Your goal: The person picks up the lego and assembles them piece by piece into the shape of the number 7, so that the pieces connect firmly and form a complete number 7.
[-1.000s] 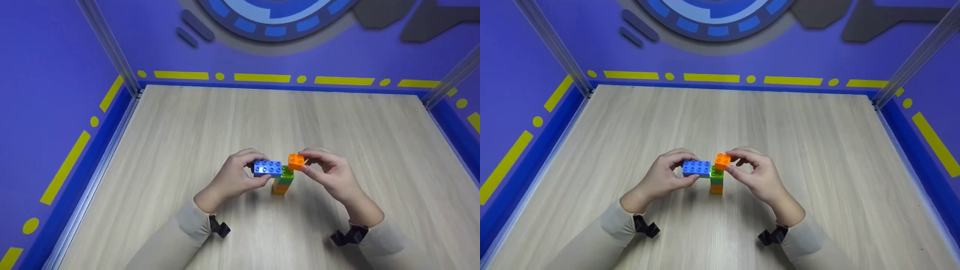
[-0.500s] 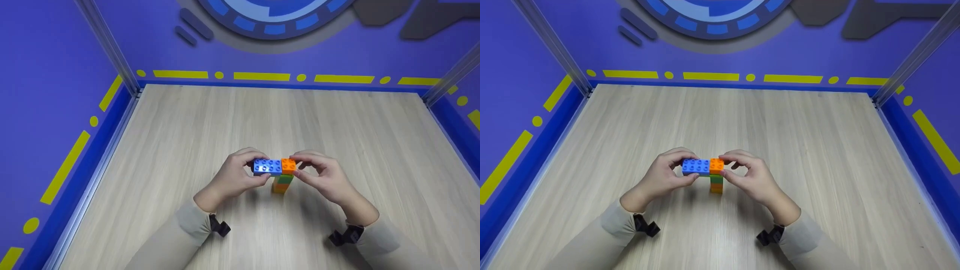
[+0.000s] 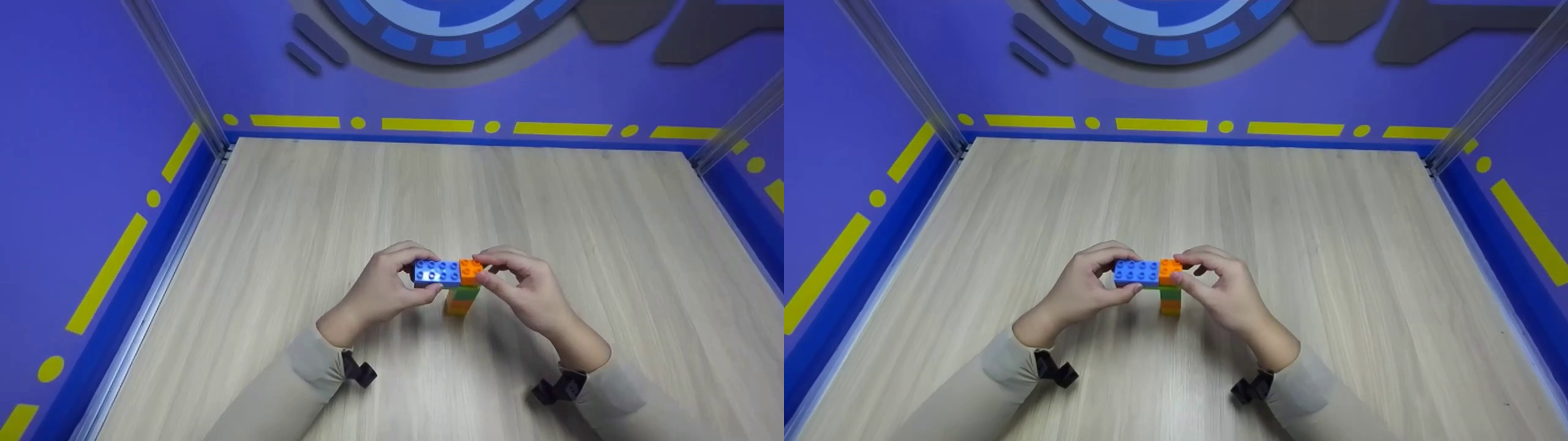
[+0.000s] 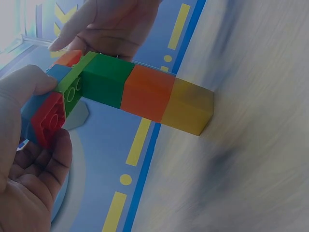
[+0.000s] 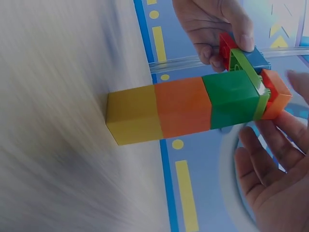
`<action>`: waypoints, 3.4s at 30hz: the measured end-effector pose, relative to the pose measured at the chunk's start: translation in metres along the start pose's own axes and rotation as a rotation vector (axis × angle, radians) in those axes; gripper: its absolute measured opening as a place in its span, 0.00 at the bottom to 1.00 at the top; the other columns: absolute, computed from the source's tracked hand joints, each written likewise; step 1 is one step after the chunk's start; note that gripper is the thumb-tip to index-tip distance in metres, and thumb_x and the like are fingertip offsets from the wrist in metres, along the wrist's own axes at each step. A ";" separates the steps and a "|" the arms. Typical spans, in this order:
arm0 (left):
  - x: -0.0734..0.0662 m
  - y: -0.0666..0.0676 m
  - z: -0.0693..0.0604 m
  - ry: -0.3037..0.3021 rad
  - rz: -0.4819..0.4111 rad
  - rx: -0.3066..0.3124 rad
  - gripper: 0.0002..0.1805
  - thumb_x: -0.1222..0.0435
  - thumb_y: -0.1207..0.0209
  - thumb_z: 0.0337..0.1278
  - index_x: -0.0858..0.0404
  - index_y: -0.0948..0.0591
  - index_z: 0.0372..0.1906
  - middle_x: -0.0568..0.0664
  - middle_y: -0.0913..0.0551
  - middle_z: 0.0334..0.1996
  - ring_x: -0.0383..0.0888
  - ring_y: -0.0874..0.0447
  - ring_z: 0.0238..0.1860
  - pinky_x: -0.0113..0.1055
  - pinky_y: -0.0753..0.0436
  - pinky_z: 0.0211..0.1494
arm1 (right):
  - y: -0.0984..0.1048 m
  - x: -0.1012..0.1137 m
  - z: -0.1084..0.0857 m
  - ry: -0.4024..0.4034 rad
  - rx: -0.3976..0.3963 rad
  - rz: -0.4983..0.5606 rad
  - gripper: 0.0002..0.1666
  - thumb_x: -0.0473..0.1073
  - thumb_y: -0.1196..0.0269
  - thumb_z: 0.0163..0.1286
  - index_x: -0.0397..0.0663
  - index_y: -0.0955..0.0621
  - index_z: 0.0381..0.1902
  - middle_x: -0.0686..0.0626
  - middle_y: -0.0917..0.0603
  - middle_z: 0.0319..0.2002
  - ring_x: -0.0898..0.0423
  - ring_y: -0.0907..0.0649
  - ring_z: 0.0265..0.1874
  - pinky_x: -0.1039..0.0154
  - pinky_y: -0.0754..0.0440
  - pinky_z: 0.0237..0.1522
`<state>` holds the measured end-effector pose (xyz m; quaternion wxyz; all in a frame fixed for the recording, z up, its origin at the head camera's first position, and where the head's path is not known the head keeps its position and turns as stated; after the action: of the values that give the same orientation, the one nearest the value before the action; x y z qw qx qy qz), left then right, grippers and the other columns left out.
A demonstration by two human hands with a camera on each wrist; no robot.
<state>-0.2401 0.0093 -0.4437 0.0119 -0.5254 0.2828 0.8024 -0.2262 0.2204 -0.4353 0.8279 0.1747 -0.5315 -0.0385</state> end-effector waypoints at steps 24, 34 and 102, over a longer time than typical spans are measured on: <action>0.001 0.000 0.000 -0.005 0.013 -0.015 0.18 0.64 0.21 0.64 0.61 0.10 0.57 0.49 0.09 0.55 0.40 0.15 0.50 0.29 0.13 0.55 | -0.009 0.007 -0.003 0.196 -0.002 0.045 0.19 0.16 0.30 0.67 0.32 0.11 0.53 0.45 0.08 0.50 0.61 0.12 0.50 0.73 0.10 0.55; -0.010 0.000 -0.006 -0.099 0.098 0.007 0.20 0.65 0.23 0.67 0.61 0.15 0.59 0.50 0.13 0.57 0.41 0.15 0.51 0.32 0.10 0.58 | -0.011 0.000 -0.006 0.178 -0.004 0.030 0.19 0.18 0.30 0.68 0.35 0.10 0.53 0.42 0.09 0.50 0.60 0.12 0.50 0.72 0.10 0.55; 0.106 0.024 0.064 0.258 0.017 -0.350 0.17 0.68 0.33 0.80 0.67 0.10 0.65 0.58 0.07 0.59 0.52 0.05 0.57 0.40 0.07 0.63 | -0.014 -0.130 0.047 -0.744 -0.045 0.213 0.36 0.36 0.29 0.78 0.52 0.21 0.81 0.45 0.18 0.77 0.49 0.23 0.78 0.52 0.29 0.87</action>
<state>-0.3485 -0.0104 -0.5044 -0.1226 -0.6154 0.1429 0.7654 -0.3224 0.2278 -0.5347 0.5816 0.0745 -0.8097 -0.0245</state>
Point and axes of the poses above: each hand's wrist, its own z-axis towards the middle knuckle, its own y-axis out of the back of the hand, x = y × z, the point moved 10 cm from there along z, towards the middle knuckle
